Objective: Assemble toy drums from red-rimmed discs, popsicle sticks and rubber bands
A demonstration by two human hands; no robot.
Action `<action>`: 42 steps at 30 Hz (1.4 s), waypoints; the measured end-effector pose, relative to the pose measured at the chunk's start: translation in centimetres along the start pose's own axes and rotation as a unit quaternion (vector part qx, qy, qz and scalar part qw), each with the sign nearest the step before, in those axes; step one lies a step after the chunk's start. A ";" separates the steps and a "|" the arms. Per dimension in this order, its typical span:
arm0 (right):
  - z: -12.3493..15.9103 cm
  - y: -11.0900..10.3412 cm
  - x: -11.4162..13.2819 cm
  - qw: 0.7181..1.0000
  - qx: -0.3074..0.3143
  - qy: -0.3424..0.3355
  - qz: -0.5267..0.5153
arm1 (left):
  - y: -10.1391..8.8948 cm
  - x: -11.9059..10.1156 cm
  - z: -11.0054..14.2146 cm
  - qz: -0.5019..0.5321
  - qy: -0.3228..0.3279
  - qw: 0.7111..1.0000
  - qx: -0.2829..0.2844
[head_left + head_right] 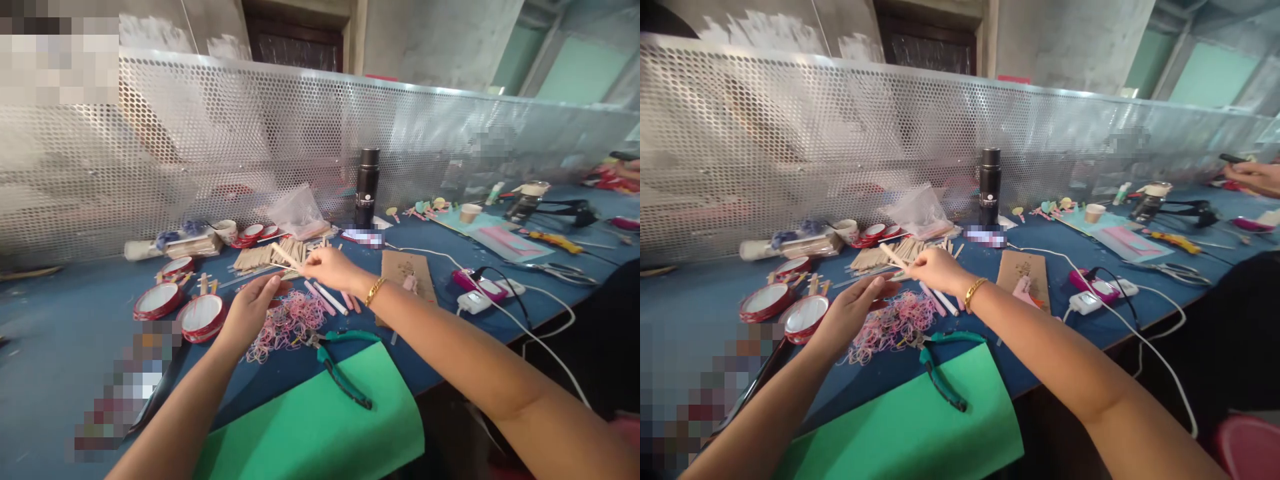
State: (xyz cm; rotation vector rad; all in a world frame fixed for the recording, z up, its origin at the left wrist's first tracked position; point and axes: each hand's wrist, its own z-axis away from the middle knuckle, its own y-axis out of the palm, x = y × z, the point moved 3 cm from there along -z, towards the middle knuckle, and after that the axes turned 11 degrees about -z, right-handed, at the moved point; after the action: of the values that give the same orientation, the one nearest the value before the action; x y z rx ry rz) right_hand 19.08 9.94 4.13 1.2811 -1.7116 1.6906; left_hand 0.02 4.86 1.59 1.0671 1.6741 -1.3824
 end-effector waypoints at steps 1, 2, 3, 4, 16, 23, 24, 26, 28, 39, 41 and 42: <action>1.0 0.9 0.5 0.999 0.007 -0.021 -0.040 | 0.3 -0.1 0.1 0.028 -0.007 1.000 0.012; 1.9 1.7 0.8 0.997 0.019 -0.026 -0.064 | 0.6 -0.3 0.3 0.056 -0.011 0.998 0.021; 2.7 2.5 1.0 0.996 0.030 -0.025 -0.078 | 0.8 -0.4 0.4 0.078 -0.013 0.996 0.028; 3.4 3.0 1.1 0.995 0.035 -0.030 -0.090 | 0.9 -0.6 0.4 0.096 -0.014 0.995 0.032; 10.2 -6.1 -3.3 0.980 -0.047 -0.050 0.185 | 0.5 -1.2 0.4 0.092 -0.038 0.995 -0.006; 8.6 -6.3 -4.8 0.949 0.024 -0.112 0.293 | 0.8 -1.1 0.7 0.089 -0.035 0.995 -0.002; 8.1 -5.6 -4.4 0.944 0.051 -0.124 0.300 | 0.9 -1.1 0.7 0.088 -0.033 0.996 0.000; 7.2 -4.2 -3.5 0.944 0.089 -0.106 0.301 | 0.9 -1.1 0.8 0.084 -0.029 0.996 0.004; 6.1 -3.3 -2.7 0.949 0.073 -0.036 0.306 | 1.0 -1.0 0.8 0.079 -0.030 0.996 0.005; 4.1 -2.7 -3.4 0.927 0.035 0.164 0.335 | 1.3 -0.3 0.5 0.049 0.006 0.999 0.022; 4.7 -3.3 -2.8 0.932 0.015 0.152 0.328 | 1.1 -0.4 0.5 0.017 0.034 0.999 0.006; 5.0 -3.6 -2.3 0.936 0.003 0.138 0.323 | 1.0 -0.5 0.5 -0.014 0.059 0.998 -0.009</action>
State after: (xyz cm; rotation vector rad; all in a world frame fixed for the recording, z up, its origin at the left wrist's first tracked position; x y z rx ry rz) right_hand 24.61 6.52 3.38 0.4456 -2.0740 2.0939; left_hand 1.13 4.35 1.59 1.1388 1.7878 -1.3427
